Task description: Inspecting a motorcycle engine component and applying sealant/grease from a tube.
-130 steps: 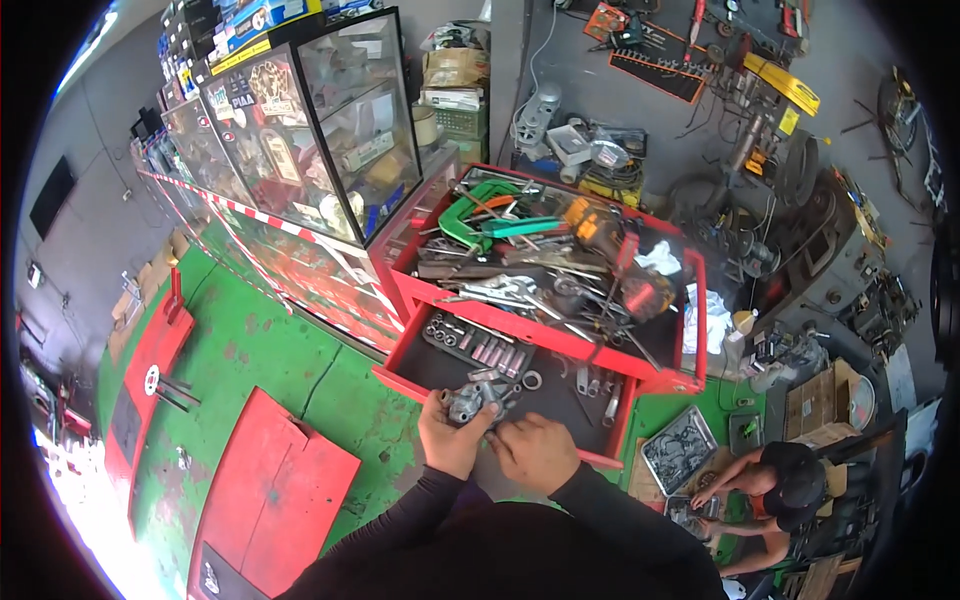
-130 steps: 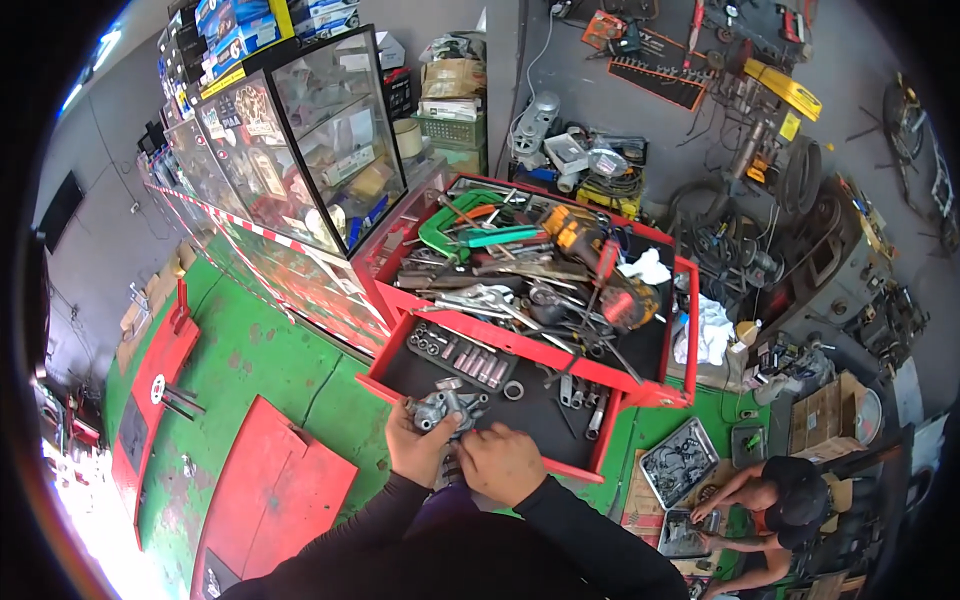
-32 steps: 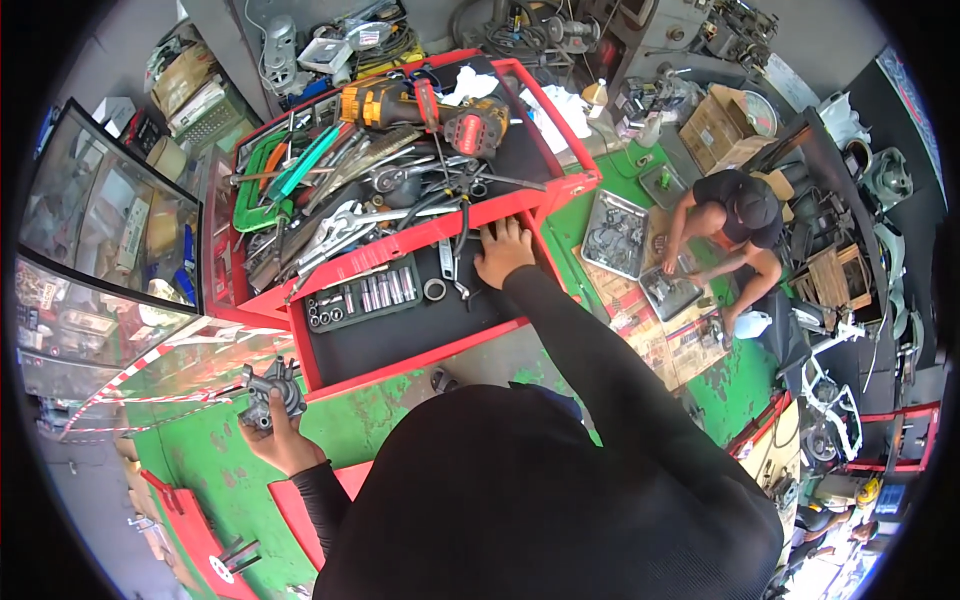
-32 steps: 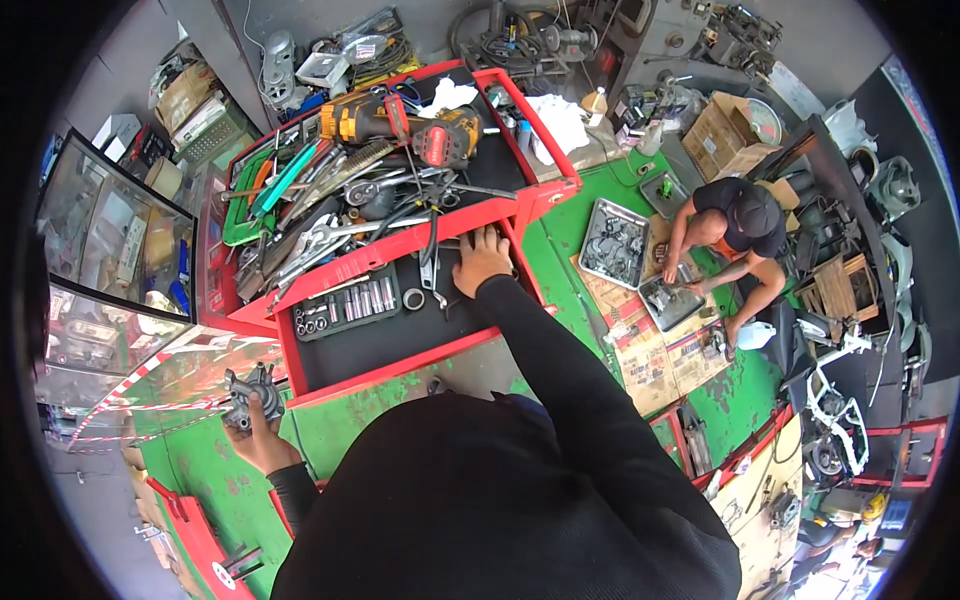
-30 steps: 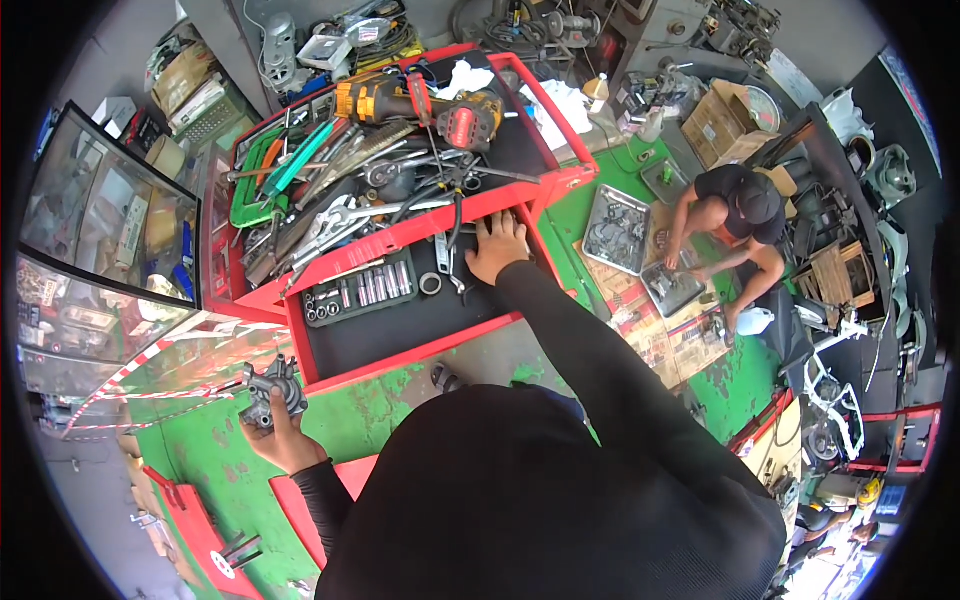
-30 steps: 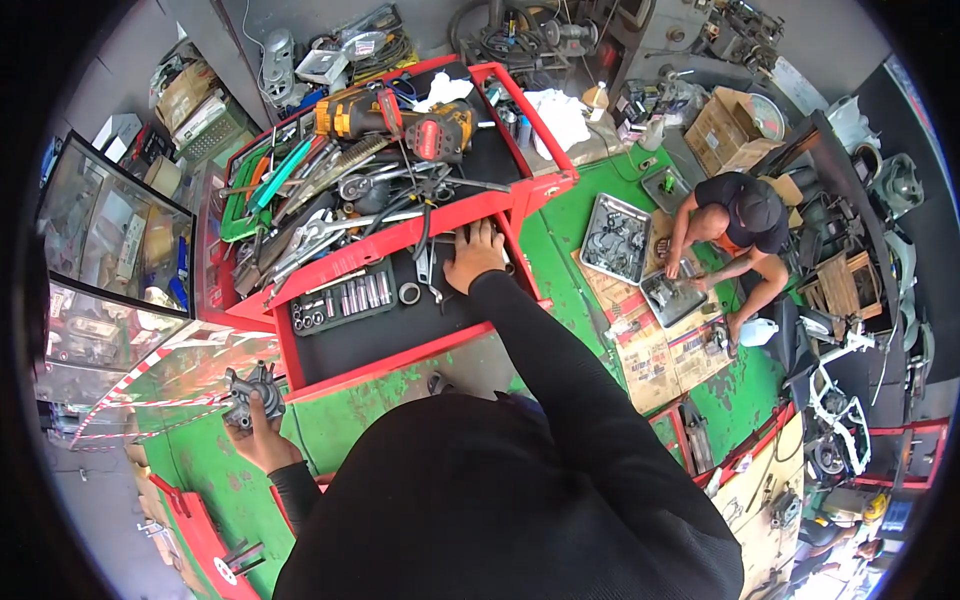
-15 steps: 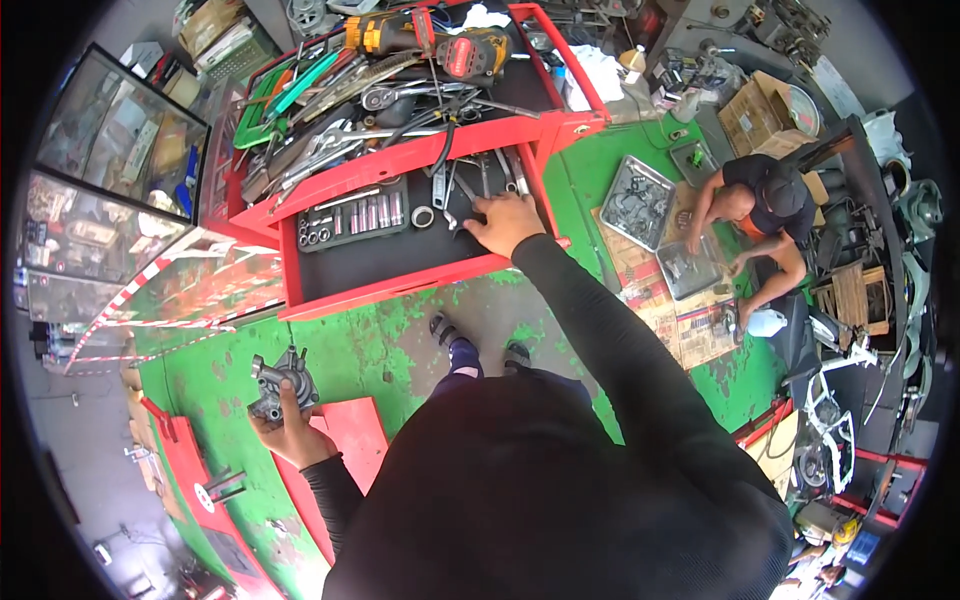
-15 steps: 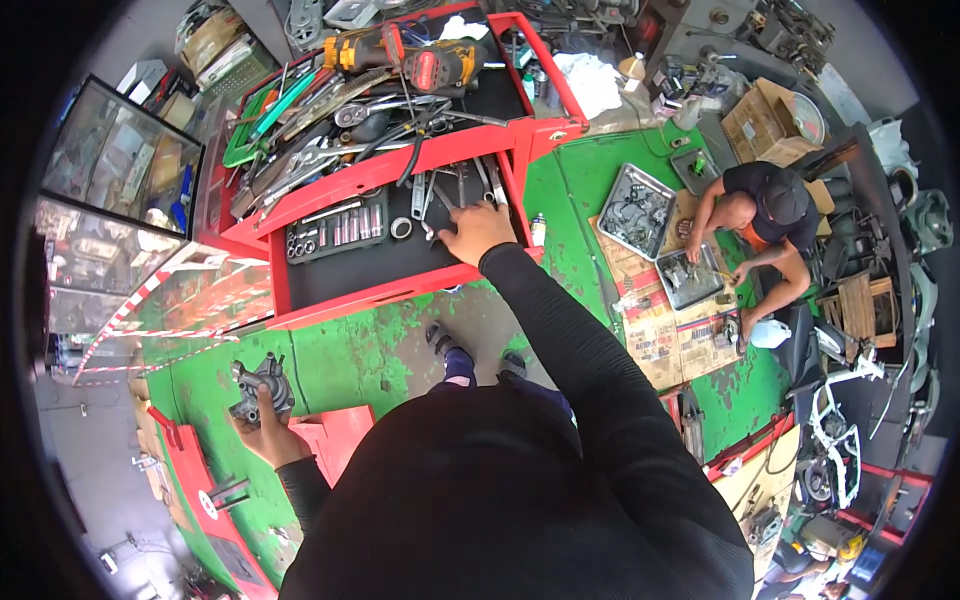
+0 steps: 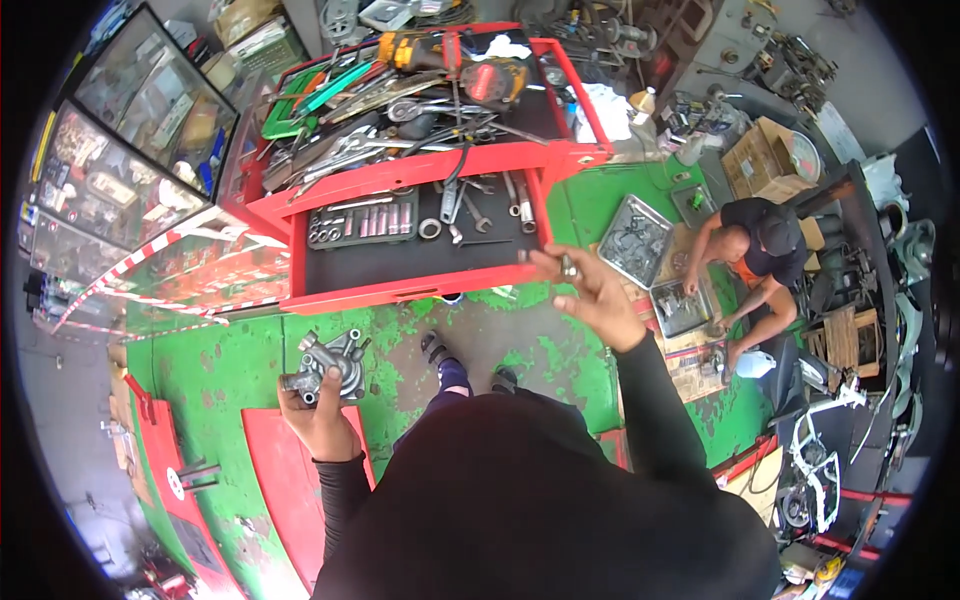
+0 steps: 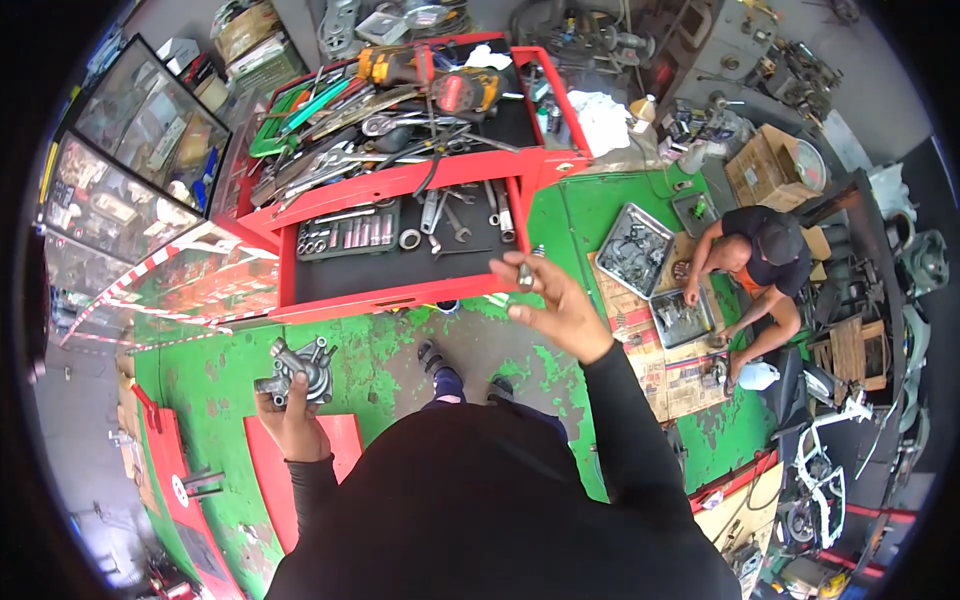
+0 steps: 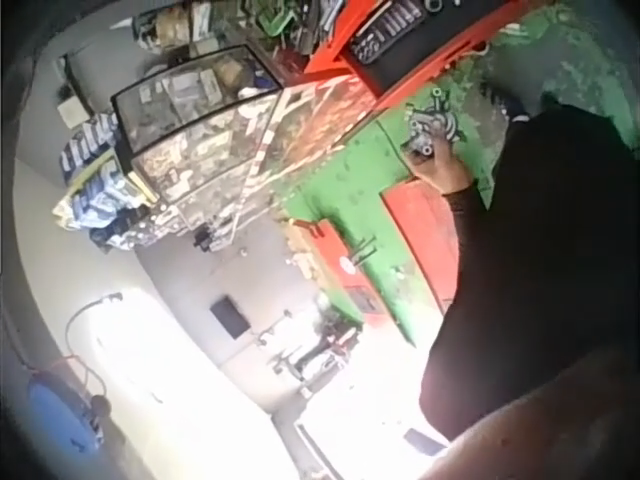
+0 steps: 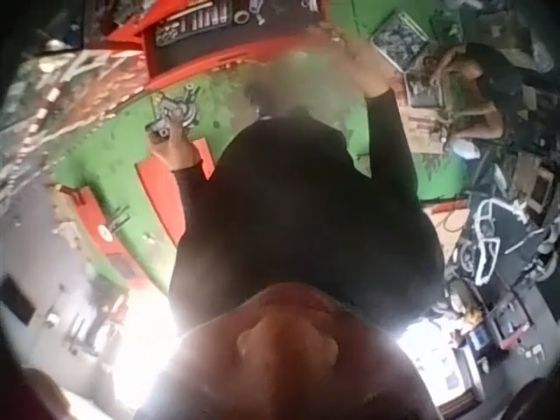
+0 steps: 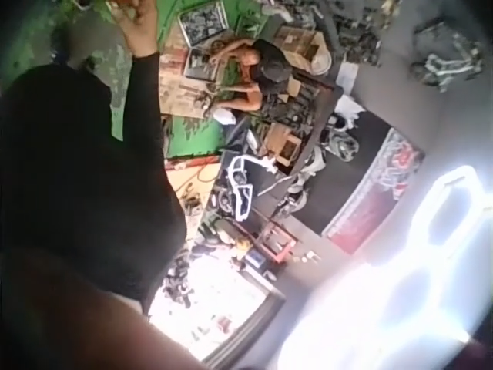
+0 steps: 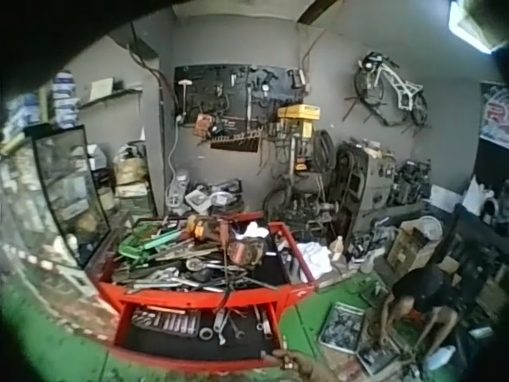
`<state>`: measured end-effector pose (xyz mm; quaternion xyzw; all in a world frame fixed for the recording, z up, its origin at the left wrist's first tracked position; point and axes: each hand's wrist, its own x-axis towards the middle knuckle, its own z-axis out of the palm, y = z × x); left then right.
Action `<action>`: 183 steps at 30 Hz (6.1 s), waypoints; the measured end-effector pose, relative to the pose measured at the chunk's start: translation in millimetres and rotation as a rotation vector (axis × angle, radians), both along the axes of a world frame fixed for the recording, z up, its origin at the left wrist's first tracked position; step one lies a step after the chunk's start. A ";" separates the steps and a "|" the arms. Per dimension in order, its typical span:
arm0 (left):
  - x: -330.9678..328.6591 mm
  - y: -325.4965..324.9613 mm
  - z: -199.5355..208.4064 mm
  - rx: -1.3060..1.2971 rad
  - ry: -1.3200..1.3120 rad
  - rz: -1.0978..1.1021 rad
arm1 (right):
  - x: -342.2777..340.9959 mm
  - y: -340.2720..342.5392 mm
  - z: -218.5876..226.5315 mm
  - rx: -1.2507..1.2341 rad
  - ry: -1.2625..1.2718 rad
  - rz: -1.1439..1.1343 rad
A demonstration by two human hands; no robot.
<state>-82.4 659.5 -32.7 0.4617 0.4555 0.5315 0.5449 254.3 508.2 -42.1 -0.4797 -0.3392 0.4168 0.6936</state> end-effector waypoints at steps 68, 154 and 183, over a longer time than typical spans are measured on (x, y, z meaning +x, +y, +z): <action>229.8 41.0 66.4 0.021 -0.291 -1.068 | -79.3 -55.4 99.6 -0.554 -0.745 -0.688; 252.3 89.6 114.5 -0.003 -0.551 -0.733 | -40.9 71.3 132.2 -0.605 -0.844 -0.622; 207.9 114.5 87.2 0.658 -0.298 -0.882 | -57.5 84.2 108.7 0.066 -0.256 -0.749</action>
